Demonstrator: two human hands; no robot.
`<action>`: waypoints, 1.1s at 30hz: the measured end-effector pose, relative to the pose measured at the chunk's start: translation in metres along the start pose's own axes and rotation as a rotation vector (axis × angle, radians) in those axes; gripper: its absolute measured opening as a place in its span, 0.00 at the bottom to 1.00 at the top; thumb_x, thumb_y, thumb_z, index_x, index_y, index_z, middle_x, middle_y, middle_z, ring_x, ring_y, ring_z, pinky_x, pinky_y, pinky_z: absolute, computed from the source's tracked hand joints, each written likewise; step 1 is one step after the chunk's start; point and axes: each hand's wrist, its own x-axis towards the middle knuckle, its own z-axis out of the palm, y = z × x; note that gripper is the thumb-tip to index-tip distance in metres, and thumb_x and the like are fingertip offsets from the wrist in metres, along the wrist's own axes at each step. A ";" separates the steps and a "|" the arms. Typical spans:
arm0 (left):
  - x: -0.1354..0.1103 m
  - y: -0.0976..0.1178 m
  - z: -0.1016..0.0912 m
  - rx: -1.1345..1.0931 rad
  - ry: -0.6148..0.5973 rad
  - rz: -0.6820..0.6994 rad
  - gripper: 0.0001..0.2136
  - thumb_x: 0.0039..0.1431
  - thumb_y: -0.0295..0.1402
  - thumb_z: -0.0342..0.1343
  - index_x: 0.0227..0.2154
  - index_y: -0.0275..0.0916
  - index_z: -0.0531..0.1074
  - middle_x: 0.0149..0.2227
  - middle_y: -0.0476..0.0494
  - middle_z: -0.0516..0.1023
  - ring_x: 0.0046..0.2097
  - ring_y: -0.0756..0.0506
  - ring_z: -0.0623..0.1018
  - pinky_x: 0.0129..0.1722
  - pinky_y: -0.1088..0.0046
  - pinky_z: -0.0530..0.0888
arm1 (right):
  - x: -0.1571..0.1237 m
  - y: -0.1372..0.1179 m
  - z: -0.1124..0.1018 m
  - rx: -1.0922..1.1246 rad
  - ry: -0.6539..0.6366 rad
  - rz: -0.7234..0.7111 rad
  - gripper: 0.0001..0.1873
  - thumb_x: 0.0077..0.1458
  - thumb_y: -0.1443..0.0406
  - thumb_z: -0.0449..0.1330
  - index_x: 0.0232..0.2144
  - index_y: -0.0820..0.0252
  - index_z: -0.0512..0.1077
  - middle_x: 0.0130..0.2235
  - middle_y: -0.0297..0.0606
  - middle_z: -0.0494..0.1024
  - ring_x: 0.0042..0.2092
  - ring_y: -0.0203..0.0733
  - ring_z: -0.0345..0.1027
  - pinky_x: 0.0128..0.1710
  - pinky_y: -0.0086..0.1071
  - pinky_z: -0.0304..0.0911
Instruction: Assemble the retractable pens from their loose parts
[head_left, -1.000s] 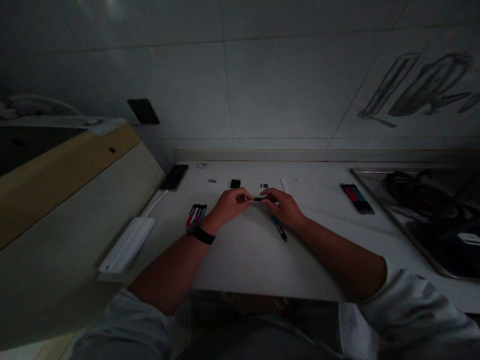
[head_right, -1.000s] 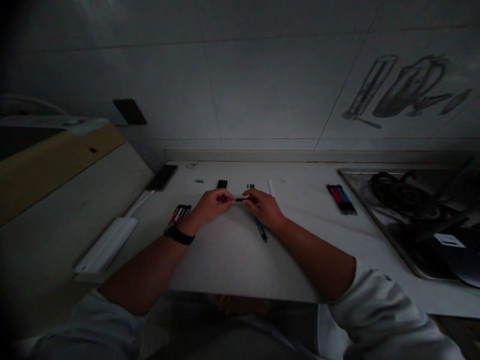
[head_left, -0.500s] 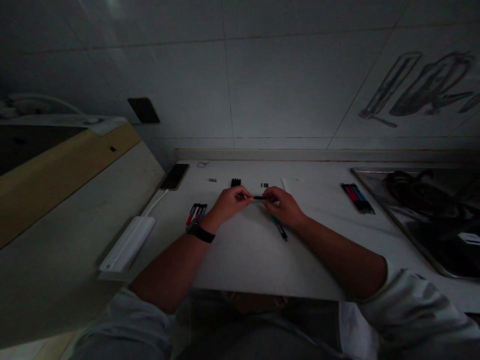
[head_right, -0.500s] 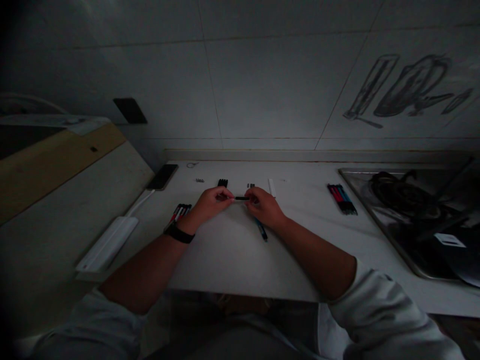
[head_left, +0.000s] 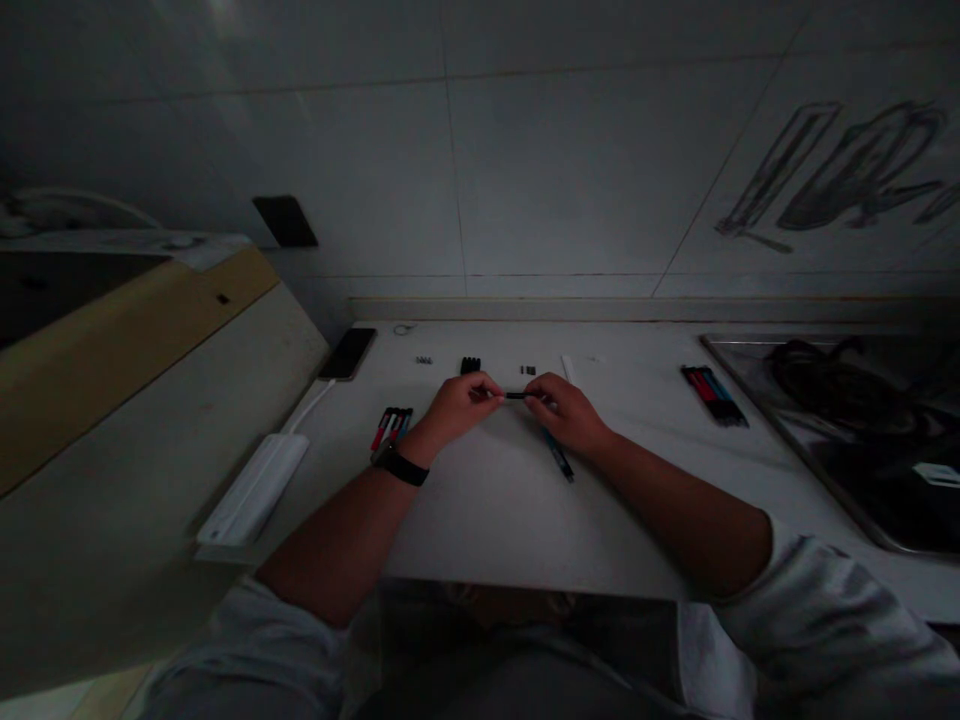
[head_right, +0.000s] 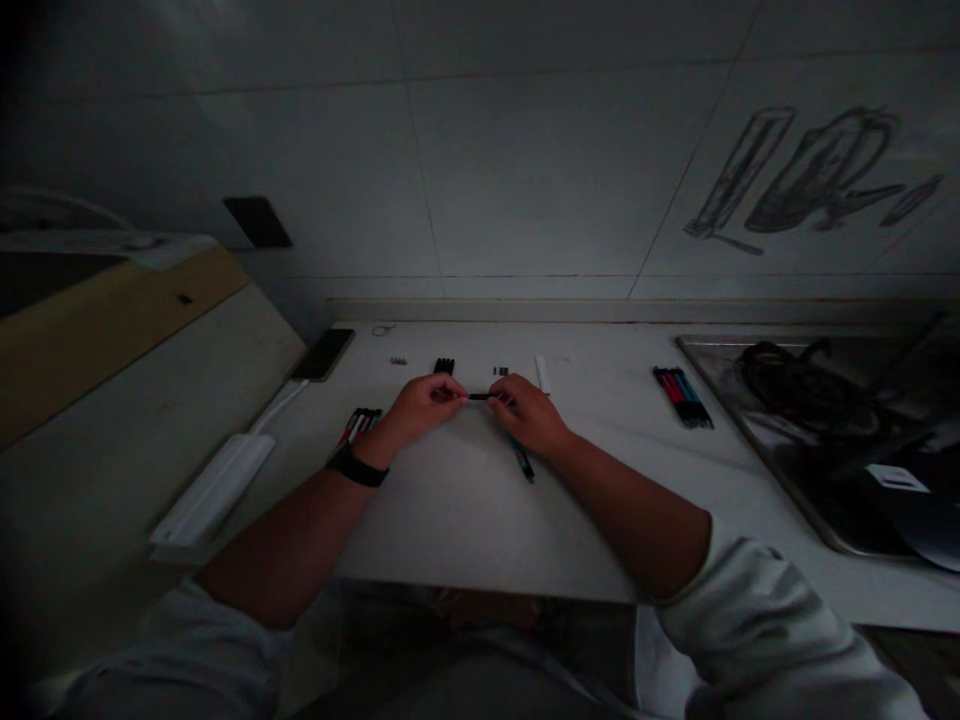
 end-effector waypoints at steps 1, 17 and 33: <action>0.000 0.000 0.000 0.001 0.002 0.004 0.03 0.59 0.31 0.65 0.36 0.38 0.79 0.35 0.46 0.82 0.37 0.48 0.79 0.39 0.71 0.75 | 0.000 0.000 0.000 0.006 -0.004 0.005 0.07 0.66 0.60 0.58 0.44 0.53 0.71 0.43 0.40 0.76 0.42 0.43 0.74 0.43 0.38 0.72; 0.000 -0.001 -0.001 -0.007 -0.023 0.004 0.04 0.60 0.32 0.65 0.36 0.38 0.79 0.36 0.46 0.82 0.37 0.48 0.79 0.39 0.71 0.75 | 0.001 0.000 -0.002 0.011 -0.020 -0.005 0.10 0.60 0.63 0.61 0.45 0.54 0.71 0.44 0.40 0.76 0.43 0.44 0.73 0.44 0.39 0.71; 0.000 0.000 0.000 -0.009 -0.023 0.002 0.04 0.60 0.32 0.65 0.36 0.39 0.79 0.35 0.46 0.81 0.37 0.48 0.79 0.39 0.71 0.74 | 0.001 -0.003 -0.004 -0.028 -0.029 -0.013 0.05 0.65 0.62 0.58 0.41 0.54 0.71 0.40 0.39 0.75 0.42 0.43 0.72 0.42 0.38 0.70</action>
